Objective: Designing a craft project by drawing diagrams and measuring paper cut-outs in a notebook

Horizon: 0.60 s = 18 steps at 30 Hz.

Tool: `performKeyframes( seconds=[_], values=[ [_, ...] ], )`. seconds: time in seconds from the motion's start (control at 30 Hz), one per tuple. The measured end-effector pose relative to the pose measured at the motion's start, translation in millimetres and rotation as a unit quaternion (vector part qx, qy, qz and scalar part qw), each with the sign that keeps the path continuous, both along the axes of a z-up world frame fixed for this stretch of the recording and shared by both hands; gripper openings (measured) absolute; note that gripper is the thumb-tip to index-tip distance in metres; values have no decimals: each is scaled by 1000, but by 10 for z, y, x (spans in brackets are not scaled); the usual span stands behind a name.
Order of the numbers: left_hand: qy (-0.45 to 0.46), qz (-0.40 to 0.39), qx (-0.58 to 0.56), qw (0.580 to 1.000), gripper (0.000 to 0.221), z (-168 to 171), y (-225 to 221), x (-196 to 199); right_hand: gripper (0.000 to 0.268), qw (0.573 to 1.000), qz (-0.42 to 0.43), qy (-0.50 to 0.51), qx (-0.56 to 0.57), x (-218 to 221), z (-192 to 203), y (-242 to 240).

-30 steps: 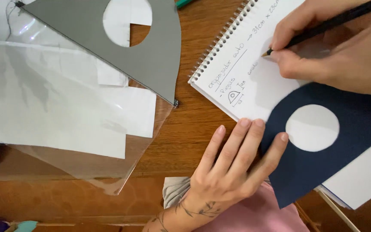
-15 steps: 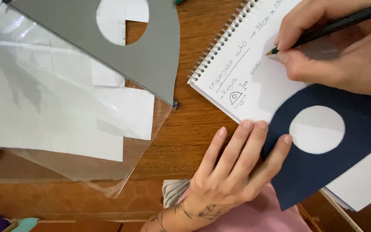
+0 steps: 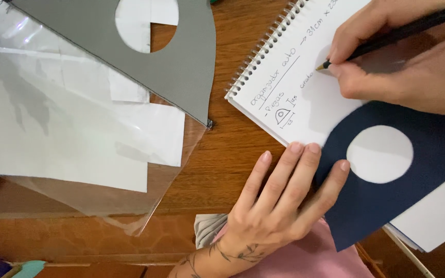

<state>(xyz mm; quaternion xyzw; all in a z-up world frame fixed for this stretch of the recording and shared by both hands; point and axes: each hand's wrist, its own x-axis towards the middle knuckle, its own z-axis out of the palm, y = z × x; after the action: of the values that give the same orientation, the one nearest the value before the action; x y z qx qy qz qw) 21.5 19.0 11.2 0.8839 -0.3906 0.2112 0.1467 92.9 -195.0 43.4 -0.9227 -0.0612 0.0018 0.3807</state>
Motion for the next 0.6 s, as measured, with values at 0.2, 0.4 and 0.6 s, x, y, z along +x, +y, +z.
performKeyframes(
  seconds=[0.2, 0.4, 0.6],
  values=[
    [-1, 0, 2, 1000, 23, 2, 3, 5, 12, 999, -22, 23, 11, -25, 18, 35],
    [0, 0, 1, 1000, 22, 4, 7, 5, 10, 1000, -15, 26, 3, -16, -77, -57],
    [2, 3, 3, 1000, 21, 2, -3, -2, 10, 998, -32, 45, 21, -24, -35, -6]
  ],
)
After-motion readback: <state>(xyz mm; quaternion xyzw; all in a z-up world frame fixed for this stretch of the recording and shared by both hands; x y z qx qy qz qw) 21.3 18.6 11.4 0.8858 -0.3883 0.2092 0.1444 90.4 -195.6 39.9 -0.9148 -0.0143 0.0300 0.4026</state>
